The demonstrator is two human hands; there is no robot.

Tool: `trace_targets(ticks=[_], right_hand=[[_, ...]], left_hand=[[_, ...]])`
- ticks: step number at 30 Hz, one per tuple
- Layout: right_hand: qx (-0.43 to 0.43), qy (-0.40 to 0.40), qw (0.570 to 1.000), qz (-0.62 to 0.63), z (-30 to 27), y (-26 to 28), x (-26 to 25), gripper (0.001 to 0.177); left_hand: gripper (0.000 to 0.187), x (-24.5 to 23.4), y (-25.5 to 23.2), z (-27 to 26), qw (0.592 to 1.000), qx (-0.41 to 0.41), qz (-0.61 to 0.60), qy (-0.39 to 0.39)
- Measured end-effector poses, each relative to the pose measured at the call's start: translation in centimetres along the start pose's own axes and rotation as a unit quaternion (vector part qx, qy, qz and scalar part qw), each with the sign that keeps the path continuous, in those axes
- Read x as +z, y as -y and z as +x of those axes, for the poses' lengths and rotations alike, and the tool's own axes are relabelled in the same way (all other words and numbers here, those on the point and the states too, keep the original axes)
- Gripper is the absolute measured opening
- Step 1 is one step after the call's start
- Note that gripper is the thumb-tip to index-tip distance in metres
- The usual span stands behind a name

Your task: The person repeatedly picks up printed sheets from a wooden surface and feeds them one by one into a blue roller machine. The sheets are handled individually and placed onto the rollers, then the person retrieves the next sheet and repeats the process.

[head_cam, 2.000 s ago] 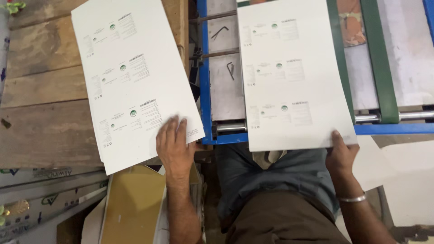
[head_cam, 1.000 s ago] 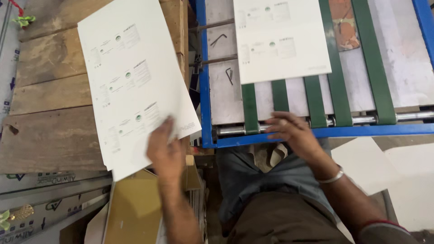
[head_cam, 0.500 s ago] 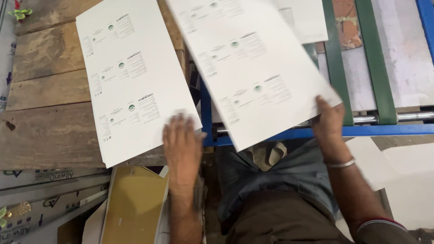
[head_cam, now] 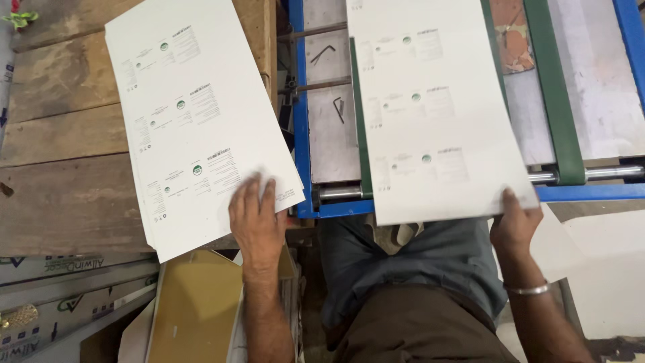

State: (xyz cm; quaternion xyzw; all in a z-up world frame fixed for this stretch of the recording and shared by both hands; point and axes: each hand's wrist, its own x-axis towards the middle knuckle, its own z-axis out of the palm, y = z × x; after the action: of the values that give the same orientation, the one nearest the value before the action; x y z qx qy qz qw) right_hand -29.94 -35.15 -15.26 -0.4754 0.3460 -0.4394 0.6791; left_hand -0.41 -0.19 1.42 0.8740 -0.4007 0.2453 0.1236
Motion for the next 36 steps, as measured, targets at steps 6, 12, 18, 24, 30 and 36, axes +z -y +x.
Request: trace_targets(ticks=[6, 12, 18, 24, 30, 36], right_hand=[[0.052, -0.027, 0.998, -0.016, -3.4, 0.2, -0.4, 0.041], [0.045, -0.030, 0.998, -0.033, 1.0, -1.6, 1.9, 0.042], [0.109, -0.056, 0.992, 0.026, 6.4, -1.6, 5.6, 0.038], [0.220, 0.078, 0.972, 0.006, 6.1, -0.7, 6.3, 0.037], [0.251, 0.175, 0.952, -0.018, 2.5, 0.1, 6.8, 0.041], [0.229, 0.372, 0.899, 0.012, -1.7, 3.5, 12.5, 0.057]], left_hand=[[0.045, 0.6, 0.3, -0.7, 1.000, -0.016, -0.020, -0.003], [0.047, 0.8, 0.4, -1.3, 0.999, -0.021, -0.031, -0.011], [0.047, 1.1, 0.4, -1.5, 0.999, -0.030, -0.030, -0.010], [0.045, 0.6, 0.0, -1.0, 0.999, -0.026, -0.021, 0.009], [0.059, -1.5, 2.8, -1.1, 0.984, -0.038, -0.120, 0.128], [0.052, -1.0, 0.9, -0.3, 0.970, -0.100, -0.215, -0.052]])
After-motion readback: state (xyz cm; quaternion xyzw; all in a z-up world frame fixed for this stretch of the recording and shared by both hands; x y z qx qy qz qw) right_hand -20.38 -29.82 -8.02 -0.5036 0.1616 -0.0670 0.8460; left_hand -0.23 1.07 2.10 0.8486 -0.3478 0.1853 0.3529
